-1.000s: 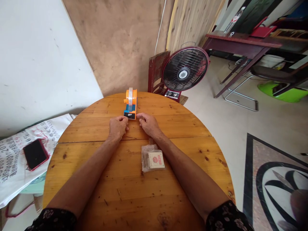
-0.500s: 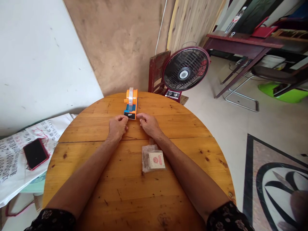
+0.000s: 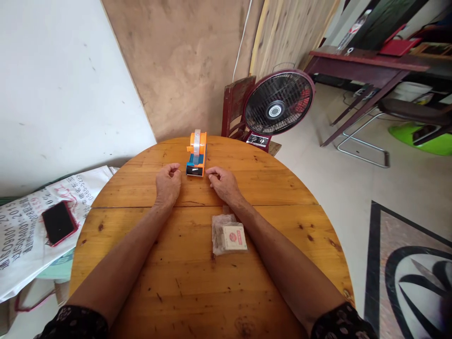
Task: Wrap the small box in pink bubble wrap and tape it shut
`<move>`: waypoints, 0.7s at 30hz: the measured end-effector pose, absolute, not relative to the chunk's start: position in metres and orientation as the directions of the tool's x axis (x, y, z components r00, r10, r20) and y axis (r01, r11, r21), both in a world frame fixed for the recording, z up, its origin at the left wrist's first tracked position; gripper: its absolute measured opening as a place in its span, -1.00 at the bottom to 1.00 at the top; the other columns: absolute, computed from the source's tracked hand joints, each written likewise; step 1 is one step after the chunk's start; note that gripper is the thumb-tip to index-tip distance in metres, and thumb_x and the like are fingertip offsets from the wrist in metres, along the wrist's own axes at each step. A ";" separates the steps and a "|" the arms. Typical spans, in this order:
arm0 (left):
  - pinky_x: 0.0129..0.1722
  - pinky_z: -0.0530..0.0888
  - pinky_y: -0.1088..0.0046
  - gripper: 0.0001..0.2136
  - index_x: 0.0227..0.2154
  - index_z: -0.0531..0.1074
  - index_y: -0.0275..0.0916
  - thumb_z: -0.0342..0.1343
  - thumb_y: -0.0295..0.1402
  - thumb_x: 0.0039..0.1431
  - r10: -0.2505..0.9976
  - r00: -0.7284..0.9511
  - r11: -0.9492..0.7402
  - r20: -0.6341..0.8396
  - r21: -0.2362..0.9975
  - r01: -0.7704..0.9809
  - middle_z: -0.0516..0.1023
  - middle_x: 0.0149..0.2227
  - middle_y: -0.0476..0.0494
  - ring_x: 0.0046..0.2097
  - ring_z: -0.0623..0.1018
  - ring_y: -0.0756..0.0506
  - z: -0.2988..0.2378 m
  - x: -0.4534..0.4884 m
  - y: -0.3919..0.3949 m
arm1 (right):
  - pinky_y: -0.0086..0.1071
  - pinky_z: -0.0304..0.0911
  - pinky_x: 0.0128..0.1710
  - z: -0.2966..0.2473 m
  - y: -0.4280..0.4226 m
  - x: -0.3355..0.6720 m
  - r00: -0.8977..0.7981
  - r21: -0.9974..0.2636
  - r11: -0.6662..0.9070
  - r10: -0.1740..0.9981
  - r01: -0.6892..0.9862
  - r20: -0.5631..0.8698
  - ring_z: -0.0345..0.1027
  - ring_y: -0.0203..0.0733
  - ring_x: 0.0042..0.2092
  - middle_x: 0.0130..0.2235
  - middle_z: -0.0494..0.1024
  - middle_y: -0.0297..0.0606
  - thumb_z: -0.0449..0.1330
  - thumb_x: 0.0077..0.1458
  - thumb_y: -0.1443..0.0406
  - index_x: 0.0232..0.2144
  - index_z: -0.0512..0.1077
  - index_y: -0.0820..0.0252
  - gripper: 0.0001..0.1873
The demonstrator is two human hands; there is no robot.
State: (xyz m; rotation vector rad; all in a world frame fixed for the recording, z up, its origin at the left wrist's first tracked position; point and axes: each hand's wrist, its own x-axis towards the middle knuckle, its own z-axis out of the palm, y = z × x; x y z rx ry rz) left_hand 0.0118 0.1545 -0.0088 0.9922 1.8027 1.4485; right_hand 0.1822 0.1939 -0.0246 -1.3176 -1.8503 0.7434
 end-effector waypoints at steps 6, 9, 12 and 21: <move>-0.50 0.37 0.57 -0.77 -0.28 0.49 -0.33 0.10 -0.36 -0.01 0.911 -0.407 -0.017 0.067 0.992 0.125 0.53 -0.45 -0.02 -0.53 0.40 0.06 -0.015 0.013 0.157 | -0.45 0.27 -0.41 -0.020 0.189 0.182 -0.166 -0.861 0.306 0.951 0.406 0.259 0.37 -0.29 -0.49 -0.51 0.50 -0.39 0.08 0.03 0.30 -0.38 0.54 0.18 -0.78; -0.45 0.39 0.54 -0.81 -0.33 0.51 -0.33 0.12 -0.37 -0.02 0.916 -0.388 -0.045 0.101 0.987 0.151 0.55 -0.44 -0.04 -0.50 0.43 0.04 -0.015 0.016 0.158 | -0.44 0.27 -0.43 -0.018 0.188 0.183 -0.152 -0.891 0.277 0.959 0.360 0.237 0.37 -0.29 -0.52 -0.54 0.50 -0.39 0.09 0.02 0.29 -0.37 0.56 0.18 -0.76; -0.44 0.39 0.53 -0.80 -0.33 0.54 -0.33 0.11 -0.36 0.00 0.928 -0.353 -0.046 0.116 0.979 0.200 0.55 -0.47 -0.04 -0.50 0.43 0.03 -0.018 0.015 0.159 | -0.43 0.28 -0.45 -0.017 0.190 0.183 -0.136 -0.905 0.238 0.970 0.353 0.202 0.37 -0.28 -0.54 -0.57 0.50 -0.39 0.10 0.01 0.28 -0.37 0.58 0.18 -0.75; -0.37 0.45 0.52 -0.83 -0.34 0.56 -0.28 0.09 -0.37 0.07 0.919 -0.346 -0.064 0.190 0.936 0.346 0.59 -0.43 -0.07 -0.42 0.51 0.00 -0.031 0.014 0.161 | -0.43 0.31 -0.44 -0.017 0.189 0.186 -0.073 -0.904 0.240 0.971 0.354 0.229 0.39 -0.29 -0.54 -0.51 0.54 -0.36 0.07 0.00 0.29 -0.37 0.54 0.21 -0.75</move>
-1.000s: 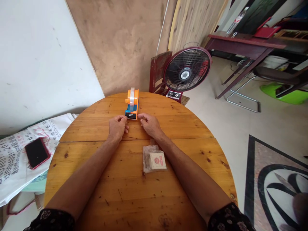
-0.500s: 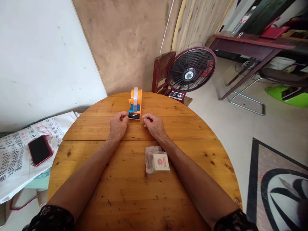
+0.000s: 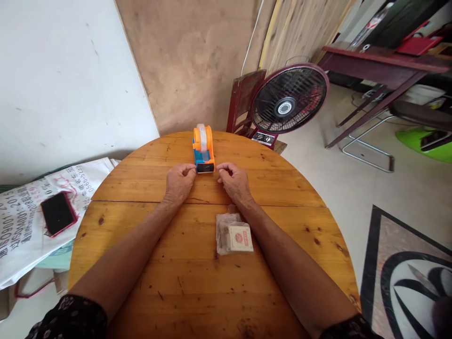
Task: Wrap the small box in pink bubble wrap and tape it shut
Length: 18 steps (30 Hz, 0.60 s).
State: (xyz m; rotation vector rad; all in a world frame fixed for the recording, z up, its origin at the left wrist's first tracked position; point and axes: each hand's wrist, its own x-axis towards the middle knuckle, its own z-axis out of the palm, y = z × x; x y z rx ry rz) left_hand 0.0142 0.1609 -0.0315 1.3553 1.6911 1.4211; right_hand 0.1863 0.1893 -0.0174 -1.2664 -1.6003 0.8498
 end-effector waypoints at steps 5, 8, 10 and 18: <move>-0.31 0.52 0.44 -0.70 -0.11 0.51 -0.27 0.10 -0.42 0.08 0.935 -0.265 -0.137 0.237 0.929 0.345 0.64 -0.19 -0.16 -0.40 0.54 -0.01 -0.031 0.015 0.164 | -0.37 0.37 -0.35 -0.020 0.188 0.187 -0.129 -0.869 0.261 0.965 0.420 0.228 0.45 -0.23 -0.47 -0.47 0.58 -0.31 0.10 0.01 0.29 -0.34 0.60 0.19 -0.73; -0.30 0.54 0.41 -0.68 -0.06 0.50 -0.26 0.10 -0.42 0.10 0.947 -0.236 -0.125 0.218 0.926 0.355 0.65 -0.21 -0.17 -0.39 0.54 -0.03 -0.032 0.015 0.166 | -0.32 0.40 -0.25 -0.021 0.188 0.186 -0.153 -0.828 0.292 0.956 0.478 0.249 0.50 -0.18 -0.36 -0.38 0.63 -0.28 0.11 0.02 0.31 -0.33 0.62 0.14 -0.72; -0.29 0.54 0.41 -0.69 -0.06 0.51 -0.26 0.10 -0.41 0.11 0.950 -0.234 -0.112 0.207 0.925 0.364 0.65 -0.24 -0.17 -0.36 0.56 -0.05 -0.032 0.015 0.166 | -0.30 0.40 -0.21 -0.021 0.189 0.186 -0.166 -0.820 0.293 0.956 0.492 0.242 0.52 -0.15 -0.31 -0.34 0.65 -0.27 0.10 0.03 0.32 -0.32 0.63 0.13 -0.71; -0.20 0.51 0.39 -0.67 -0.03 0.50 -0.23 0.13 -0.43 0.11 0.932 -0.231 -0.112 0.280 0.827 0.551 0.61 -0.18 -0.13 -0.38 0.53 -0.03 -0.026 0.018 0.163 | -0.37 0.40 -0.34 -0.017 0.189 0.188 -0.087 -0.871 0.179 0.984 0.458 0.157 0.47 -0.21 -0.47 -0.53 0.57 -0.32 0.09 0.02 0.33 -0.26 0.62 0.22 -0.67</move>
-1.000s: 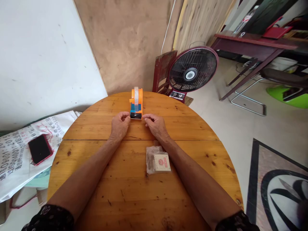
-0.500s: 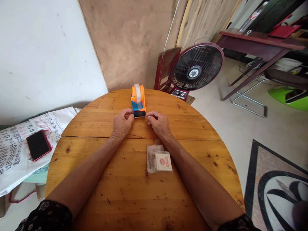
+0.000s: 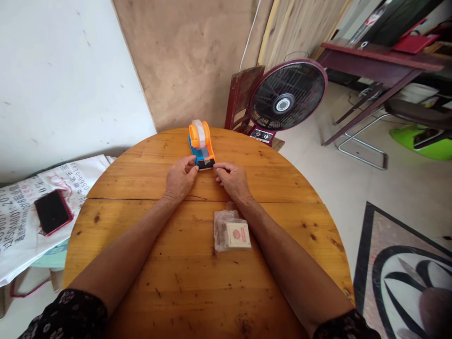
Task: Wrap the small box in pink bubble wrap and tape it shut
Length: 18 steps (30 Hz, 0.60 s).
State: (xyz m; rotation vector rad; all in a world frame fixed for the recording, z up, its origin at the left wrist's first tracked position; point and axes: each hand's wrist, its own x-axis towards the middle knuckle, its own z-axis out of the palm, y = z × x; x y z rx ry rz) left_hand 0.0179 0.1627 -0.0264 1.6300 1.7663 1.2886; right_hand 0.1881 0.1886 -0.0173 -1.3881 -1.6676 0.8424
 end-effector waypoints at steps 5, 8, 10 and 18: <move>-0.14 0.49 0.38 -0.64 0.01 0.48 -0.19 0.14 -0.44 0.13 0.912 -0.166 -0.147 0.374 0.678 0.720 0.57 -0.06 -0.14 -0.31 0.54 -0.05 -0.023 0.022 0.159 | -0.42 0.36 -0.39 -0.013 0.186 0.188 -0.101 -0.878 0.156 0.987 0.452 0.124 0.45 -0.24 -0.50 -0.59 0.53 -0.37 0.09 0.02 0.35 -0.25 0.62 0.23 -0.67; -0.11 0.48 0.40 -0.64 0.03 0.47 -0.18 0.13 -0.46 0.14 0.918 -0.145 -0.143 0.368 0.651 0.746 0.57 -0.04 -0.12 -0.26 0.56 -0.06 -0.022 0.024 0.158 | -0.42 0.34 -0.36 -0.013 0.186 0.187 -0.122 -0.849 0.204 0.979 0.487 0.165 0.44 -0.24 -0.48 -0.58 0.54 -0.38 0.09 0.01 0.35 -0.27 0.63 0.21 -0.68; -0.11 0.47 0.40 -0.63 0.03 0.46 -0.17 0.12 -0.46 0.14 0.922 -0.142 -0.136 0.361 0.644 0.753 0.57 -0.05 -0.11 -0.26 0.55 -0.06 -0.021 0.024 0.158 | -0.42 0.34 -0.35 -0.014 0.187 0.187 -0.147 -0.847 0.224 0.974 0.481 0.174 0.44 -0.25 -0.47 -0.54 0.56 -0.36 0.09 0.01 0.35 -0.28 0.62 0.21 -0.68; -0.18 0.45 0.40 -0.66 -0.01 0.48 -0.17 0.13 -0.42 0.13 0.914 -0.144 -0.146 0.380 0.639 0.755 0.56 -0.11 -0.13 -0.32 0.51 -0.06 -0.020 0.025 0.155 | -0.26 0.39 -0.19 -0.019 0.192 0.191 -0.002 -0.833 0.294 0.943 0.468 0.332 0.46 -0.15 -0.31 -0.27 0.60 -0.16 0.06 0.04 0.29 -0.23 0.54 0.24 -0.69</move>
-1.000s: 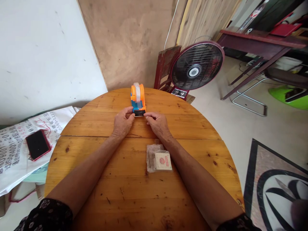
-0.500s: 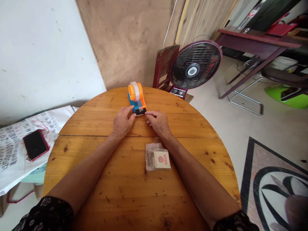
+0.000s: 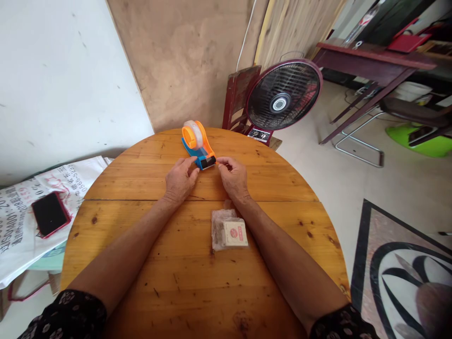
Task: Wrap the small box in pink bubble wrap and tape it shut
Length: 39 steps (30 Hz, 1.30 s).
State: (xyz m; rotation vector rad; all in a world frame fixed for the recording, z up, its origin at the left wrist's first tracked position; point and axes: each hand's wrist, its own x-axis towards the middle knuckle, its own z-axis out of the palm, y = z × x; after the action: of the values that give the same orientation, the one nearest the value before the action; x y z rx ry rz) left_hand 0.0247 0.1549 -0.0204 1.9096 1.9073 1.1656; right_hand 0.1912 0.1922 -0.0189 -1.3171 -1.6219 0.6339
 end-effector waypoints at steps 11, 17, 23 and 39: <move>-0.18 0.47 0.41 -0.74 -0.12 0.49 -0.25 0.09 -0.44 0.11 0.925 -0.198 -0.141 0.325 0.775 0.616 0.56 -0.27 -0.11 -0.32 0.50 -0.06 -0.020 0.019 0.160 | -0.24 0.37 0.02 -0.029 0.197 0.186 -0.156 -0.824 0.357 0.934 0.440 0.321 0.50 -0.15 -0.10 -0.11 0.62 -0.18 0.07 0.00 0.41 -0.05 0.45 0.20 -0.58; -0.25 0.45 0.47 -0.78 -0.22 0.50 -0.29 0.04 -0.46 0.08 0.906 -0.310 -0.100 0.289 0.856 0.507 0.54 -0.36 -0.07 -0.39 0.47 -0.01 -0.018 0.017 0.162 | -0.27 0.39 -0.02 -0.027 0.193 0.183 -0.191 -0.835 0.369 0.929 0.409 0.317 0.53 -0.16 -0.14 -0.18 0.65 -0.23 0.06 0.02 0.42 -0.15 0.51 0.20 -0.65; -0.41 0.41 0.52 -0.86 -0.38 0.49 -0.28 0.04 -0.39 0.06 0.913 -0.364 -0.033 0.182 0.924 0.380 0.51 -0.48 -0.03 -0.47 0.45 0.01 -0.010 0.017 0.157 | -0.26 0.40 -0.04 -0.027 0.193 0.183 -0.201 -0.830 0.357 0.933 0.429 0.297 0.54 -0.16 -0.13 -0.19 0.66 -0.27 0.07 0.06 0.39 -0.17 0.54 0.17 -0.67; -0.64 0.23 0.56 -0.90 -0.47 0.52 -0.25 0.14 -0.37 -0.03 0.915 -0.404 0.136 0.015 0.929 0.343 0.39 -0.67 0.08 -0.65 0.35 0.04 0.001 0.025 0.148 | -0.23 0.36 -0.01 -0.026 0.192 0.179 -0.210 -0.749 0.380 0.925 0.543 0.317 0.53 -0.12 -0.11 -0.19 0.67 -0.30 0.08 0.08 0.41 -0.14 0.56 0.11 -0.65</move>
State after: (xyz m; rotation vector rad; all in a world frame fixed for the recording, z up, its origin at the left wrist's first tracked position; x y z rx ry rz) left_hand 0.0254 0.1485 0.0013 1.2070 1.8325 1.2579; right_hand 0.1791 0.1919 -0.0257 -1.2691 -1.8785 0.6349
